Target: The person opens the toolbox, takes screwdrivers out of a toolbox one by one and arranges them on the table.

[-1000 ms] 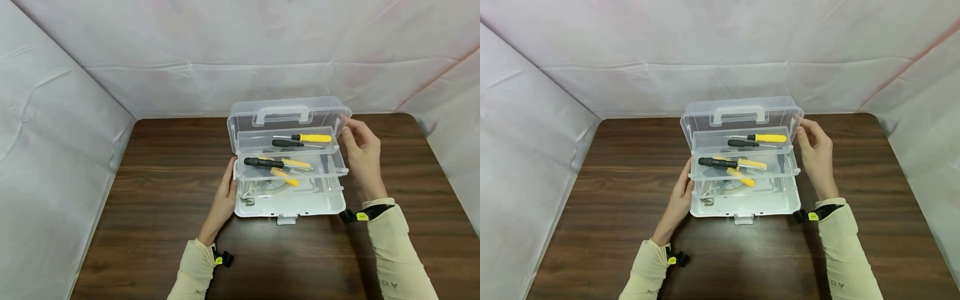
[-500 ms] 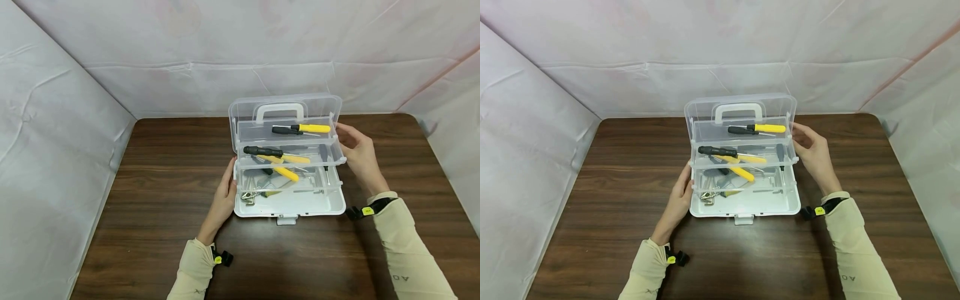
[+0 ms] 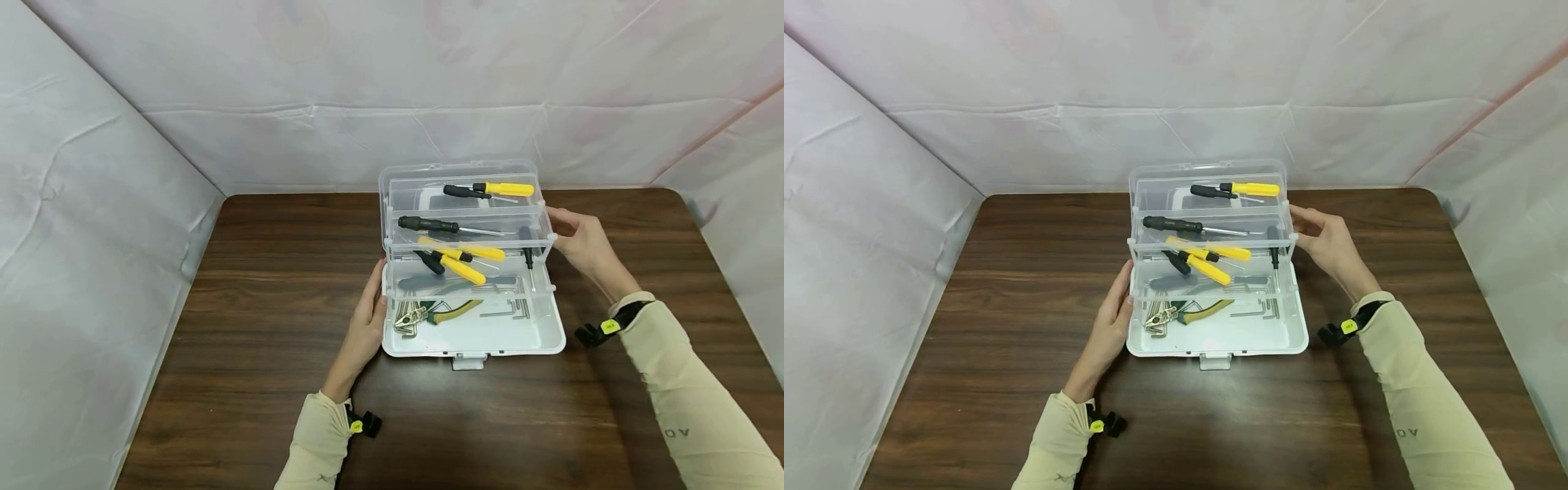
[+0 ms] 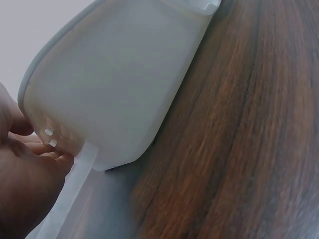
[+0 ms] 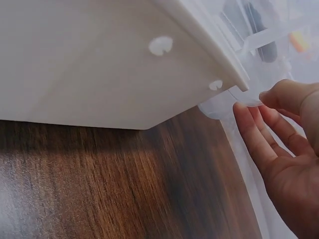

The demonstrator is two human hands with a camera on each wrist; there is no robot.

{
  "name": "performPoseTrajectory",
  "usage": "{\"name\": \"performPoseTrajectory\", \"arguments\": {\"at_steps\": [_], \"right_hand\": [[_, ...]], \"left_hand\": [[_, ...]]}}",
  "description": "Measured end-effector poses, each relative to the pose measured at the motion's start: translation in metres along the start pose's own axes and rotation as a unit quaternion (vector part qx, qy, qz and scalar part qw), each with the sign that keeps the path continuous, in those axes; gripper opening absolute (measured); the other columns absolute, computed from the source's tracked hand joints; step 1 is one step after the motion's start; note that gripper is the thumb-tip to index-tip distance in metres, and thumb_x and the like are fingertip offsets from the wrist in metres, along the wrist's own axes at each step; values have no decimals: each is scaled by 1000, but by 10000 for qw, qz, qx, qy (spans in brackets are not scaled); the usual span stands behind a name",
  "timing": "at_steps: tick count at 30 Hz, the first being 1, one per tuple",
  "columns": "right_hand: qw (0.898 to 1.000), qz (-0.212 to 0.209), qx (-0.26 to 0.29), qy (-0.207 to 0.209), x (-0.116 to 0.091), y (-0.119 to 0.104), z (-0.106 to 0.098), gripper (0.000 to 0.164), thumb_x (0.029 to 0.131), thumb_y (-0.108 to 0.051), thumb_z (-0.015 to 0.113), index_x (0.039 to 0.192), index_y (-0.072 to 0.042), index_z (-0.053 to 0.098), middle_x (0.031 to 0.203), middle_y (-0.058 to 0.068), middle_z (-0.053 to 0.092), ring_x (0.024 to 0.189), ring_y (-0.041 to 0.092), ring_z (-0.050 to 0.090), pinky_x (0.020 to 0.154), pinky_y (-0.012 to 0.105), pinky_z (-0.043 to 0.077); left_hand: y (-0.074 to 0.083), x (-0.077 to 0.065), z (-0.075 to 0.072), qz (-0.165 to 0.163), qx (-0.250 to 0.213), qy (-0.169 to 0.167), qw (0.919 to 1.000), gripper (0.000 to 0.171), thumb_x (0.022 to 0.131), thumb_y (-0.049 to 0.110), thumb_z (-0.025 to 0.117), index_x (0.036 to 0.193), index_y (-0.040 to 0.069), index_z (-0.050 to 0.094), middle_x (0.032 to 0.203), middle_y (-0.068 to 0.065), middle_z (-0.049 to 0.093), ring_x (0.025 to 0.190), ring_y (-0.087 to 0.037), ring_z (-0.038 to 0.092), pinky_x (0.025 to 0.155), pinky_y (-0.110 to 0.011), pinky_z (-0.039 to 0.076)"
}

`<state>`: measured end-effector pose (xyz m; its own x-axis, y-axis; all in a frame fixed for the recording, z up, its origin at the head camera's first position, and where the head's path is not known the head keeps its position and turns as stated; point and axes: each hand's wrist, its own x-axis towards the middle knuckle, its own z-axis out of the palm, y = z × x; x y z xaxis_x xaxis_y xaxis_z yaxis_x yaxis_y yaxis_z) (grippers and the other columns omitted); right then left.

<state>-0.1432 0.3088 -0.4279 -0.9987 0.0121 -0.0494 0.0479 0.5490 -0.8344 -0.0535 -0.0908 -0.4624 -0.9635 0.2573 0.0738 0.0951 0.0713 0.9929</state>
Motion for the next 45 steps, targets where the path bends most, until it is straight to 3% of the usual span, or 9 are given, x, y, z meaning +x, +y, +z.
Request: {"name": "performPoseTrajectory", "arguments": {"at_steps": [2, 6, 9, 13, 17, 29, 34, 40, 45], "right_hand": [[10000, 44, 6, -89, 2, 0, 1, 56, 97, -8, 71, 150, -1, 54, 152, 25, 54, 110, -11, 53, 81, 3, 46], [9997, 149, -30, -207, 4, 3, 2, 53, 98, -14, 72, 146, 2, 58, 144, 11, 63, 104, -12, 55, 80, 5, 47], [9983, 336, -242, -403, 5, 7, 2, 52, 99, -21, 71, 145, 1, 59, 142, 8, 65, 115, 4, 62, 85, 9, 47], [9944, 673, -365, -730, 8, 11, 1, 57, 101, -26, 69, 149, 2, 54, 157, 25, 49, 146, 38, 45, 112, 39, 48], [9922, 837, -253, -886, 10, 12, -1, 60, 102, -24, 68, 151, 5, 49, 162, 29, 38, 151, 46, 35, 118, 61, 37], [9914, 815, -254, -992, 5, 9, -3, 62, 103, -30, 67, 153, 2, 48, 161, 25, 42, 151, 42, 38, 116, 48, 42], [9933, 745, -121, -880, -2, 10, 2, 63, 103, -32, 67, 153, 0, 49, 160, 23, 45, 150, 38, 39, 115, 42, 42], [9962, 469, -372, -626, -13, 7, 10, 59, 106, -33, 60, 154, 0, 49, 152, 27, 53, 135, 38, 54, 88, 13, 43], [9974, 79, -707, -83, -24, 0, 13, 52, 107, -29, 57, 151, 0, 53, 147, 28, 58, 126, 43, 62, 97, 42, 53]], "left_hand": [[0, 0, 0, -17, -20, 19, 10000, 61, 111, 0, 34, 168, 10, 17, 176, -6, 19, 163, -24, 16, 124, -14, 19], [-1, 0, 1, -12, -128, -15, 9999, 61, 111, 0, 33, 168, 11, 17, 176, -7, 19, 163, -23, 16, 124, -14, 19], [-2, 0, 2, 46, -159, -69, 9998, 61, 111, -1, 33, 168, 9, 16, 176, -9, 18, 163, -24, 15, 124, -13, 19], [-4, 0, 3, 121, -82, -92, 9999, 61, 110, -3, 32, 168, 6, 15, 176, -9, 18, 163, -24, 15, 124, -11, 18], [-4, 1, 5, 186, -57, -78, 9998, 61, 110, -4, 32, 167, 5, 16, 176, -10, 18, 163, -24, 14, 124, -11, 17], [-1, -1, 8, 81, 53, 97, 9999, 60, 109, -4, 33, 167, 6, 19, 175, -6, 22, 162, -24, 17, 124, -12, 19], [1, -3, 6, -40, 325, 138, 9994, 60, 110, -2, 34, 167, 8, 21, 175, -8, 23, 162, -24, 18, 130, -31, 17], [1, -5, 5, -134, 372, 151, 9991, 60, 110, -2, 34, 167, 15, 26, 174, -6, 26, 162, -22, 21, 131, -47, 19], [1, -3, 6, -82, 341, 111, 9993, 59, 111, 0, 34, 166, 18, 27, 173, -2, 27, 161, -21, 22, 130, -48, 20]]}}
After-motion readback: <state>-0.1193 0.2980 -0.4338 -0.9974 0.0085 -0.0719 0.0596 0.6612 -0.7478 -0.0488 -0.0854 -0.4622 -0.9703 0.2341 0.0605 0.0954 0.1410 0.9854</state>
